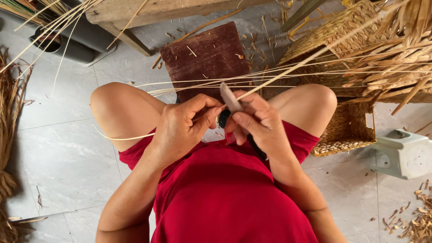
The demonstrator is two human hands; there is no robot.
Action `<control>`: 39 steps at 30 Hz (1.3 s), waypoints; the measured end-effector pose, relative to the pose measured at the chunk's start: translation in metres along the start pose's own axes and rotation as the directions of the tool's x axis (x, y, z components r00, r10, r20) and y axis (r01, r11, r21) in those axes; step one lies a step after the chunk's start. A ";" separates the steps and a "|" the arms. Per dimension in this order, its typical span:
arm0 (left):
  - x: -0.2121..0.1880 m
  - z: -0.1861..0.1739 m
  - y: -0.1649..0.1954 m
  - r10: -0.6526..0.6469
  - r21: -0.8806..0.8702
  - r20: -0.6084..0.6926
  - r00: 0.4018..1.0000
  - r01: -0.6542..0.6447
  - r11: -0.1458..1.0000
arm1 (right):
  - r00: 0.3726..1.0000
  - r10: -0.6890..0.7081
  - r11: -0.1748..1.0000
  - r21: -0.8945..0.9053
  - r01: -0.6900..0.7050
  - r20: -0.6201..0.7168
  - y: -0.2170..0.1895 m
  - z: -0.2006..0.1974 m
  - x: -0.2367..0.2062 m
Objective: The person sits on the floor and splits thin rattan/cane strips with a small knife, drawing the blade along the strip to shave and separate it, then sets processed strips aside and reaches for new material from the pile.
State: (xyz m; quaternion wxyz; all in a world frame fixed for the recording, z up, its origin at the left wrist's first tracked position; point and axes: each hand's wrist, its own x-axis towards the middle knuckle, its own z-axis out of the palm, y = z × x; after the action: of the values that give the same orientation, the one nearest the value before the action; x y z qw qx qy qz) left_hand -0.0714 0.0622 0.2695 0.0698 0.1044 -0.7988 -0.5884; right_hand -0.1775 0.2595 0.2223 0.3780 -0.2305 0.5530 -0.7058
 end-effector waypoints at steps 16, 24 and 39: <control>0.000 -0.002 0.001 -0.028 0.094 -0.034 0.999 0.031 0.995 | 0.971 -0.050 0.976 0.196 0.097 -0.232 -0.011 -0.022 0.002; 0.007 0.002 0.003 -0.001 0.061 -0.043 0.999 0.003 0.998 | 0.999 0.034 0.943 0.331 -0.033 0.002 0.000 -0.008 0.001; 0.031 0.023 -0.010 0.269 0.208 -0.206 0.941 -0.227 0.952 | 0.996 -0.025 0.894 0.443 0.060 -0.085 -0.003 -0.025 -0.003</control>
State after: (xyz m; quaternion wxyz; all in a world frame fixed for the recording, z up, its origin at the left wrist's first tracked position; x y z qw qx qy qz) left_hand -0.1059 0.0729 0.2523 0.2268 0.0765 -0.8419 -0.4836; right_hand -0.1952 0.2776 0.2180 0.3838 -0.1226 0.3857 -0.8300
